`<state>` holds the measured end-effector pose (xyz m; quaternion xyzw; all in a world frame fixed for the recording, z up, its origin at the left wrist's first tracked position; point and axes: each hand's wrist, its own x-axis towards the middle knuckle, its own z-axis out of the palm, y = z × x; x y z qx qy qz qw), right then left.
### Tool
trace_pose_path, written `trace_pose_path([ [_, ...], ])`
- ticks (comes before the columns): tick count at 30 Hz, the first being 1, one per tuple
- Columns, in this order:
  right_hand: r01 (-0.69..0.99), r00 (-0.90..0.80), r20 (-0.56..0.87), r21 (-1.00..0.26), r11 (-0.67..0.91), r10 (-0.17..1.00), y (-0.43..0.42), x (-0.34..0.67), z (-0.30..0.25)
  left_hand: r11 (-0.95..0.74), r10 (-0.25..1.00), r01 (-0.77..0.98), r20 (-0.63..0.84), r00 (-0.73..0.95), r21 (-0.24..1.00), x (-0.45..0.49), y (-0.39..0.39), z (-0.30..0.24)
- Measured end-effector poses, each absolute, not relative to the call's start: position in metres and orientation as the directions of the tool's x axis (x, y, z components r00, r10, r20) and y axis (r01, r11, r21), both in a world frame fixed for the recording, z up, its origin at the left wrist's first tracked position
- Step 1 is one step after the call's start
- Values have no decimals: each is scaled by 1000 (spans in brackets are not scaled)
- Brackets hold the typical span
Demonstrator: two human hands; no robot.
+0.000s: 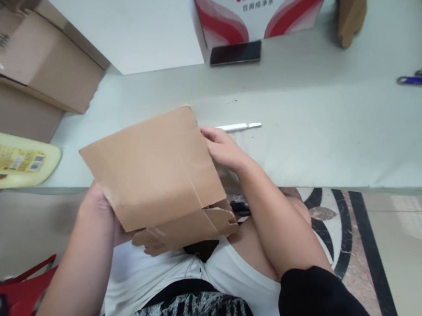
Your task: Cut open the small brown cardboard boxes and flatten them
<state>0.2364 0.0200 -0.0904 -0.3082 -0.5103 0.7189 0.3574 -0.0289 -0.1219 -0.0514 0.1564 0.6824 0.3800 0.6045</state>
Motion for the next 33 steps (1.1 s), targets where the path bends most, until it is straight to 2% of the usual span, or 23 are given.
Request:
trace_pose_path([
  [2, -215, -519, -211, -906, -365, 829, 23, 239, -91, 630, 628, -372, -729, -271, 681, -36, -119, -56],
  [3, -235, -515, -273, -867, -440, 812, 24, 241, -90, 562, 643, -418, -695, -321, 713, -41, -115, -58],
  [5, -297, -524, -343, -785, -544, 779, 27, 245, -89, 327, 744, -396, -492, -453, 858, -55, -101, -64],
  [8, -391, -537, -315, -730, -561, 783, 29, 250, -87, 106, 766, -351, -302, -568, 930, -77, -81, -74],
  [10, -414, -565, -253, -736, -535, 785, 28, 250, -86, 42, 778, -341, -245, -579, 939, -85, -73, -79],
  [13, -388, -602, -200, -773, -502, 773, 25, 248, -87, -6, 791, -344, -205, -576, 939, -86, -72, -84],
  [16, -337, -586, -250, -790, -512, 771, 22, 245, -90, -63, 801, -347, -160, -577, 936, -78, -72, -82],
  [19, -277, -515, -319, -816, -507, 796, 22, 243, -93, -118, 851, -374, -100, -515, 920, -69, -71, -71],
  [23, -101, -385, -331, -913, -396, 862, 24, 239, -93, -175, 923, -399, 9, -385, 900, -57, -62, -56],
  [26, 16, -314, -309, -947, -320, 898, 24, 237, -93, -104, 923, -352, -42, -383, 930, -57, -51, -55],
  [30, -13, -309, -263, -960, -280, 914, 23, 235, -95, -34, 861, -294, -121, -494, 955, -64, -32, -64],
  [33, -33, -297, -253, -961, -275, 921, 23, 233, -97, -44, 864, -326, -128, -488, 944, -66, -19, -65],
])
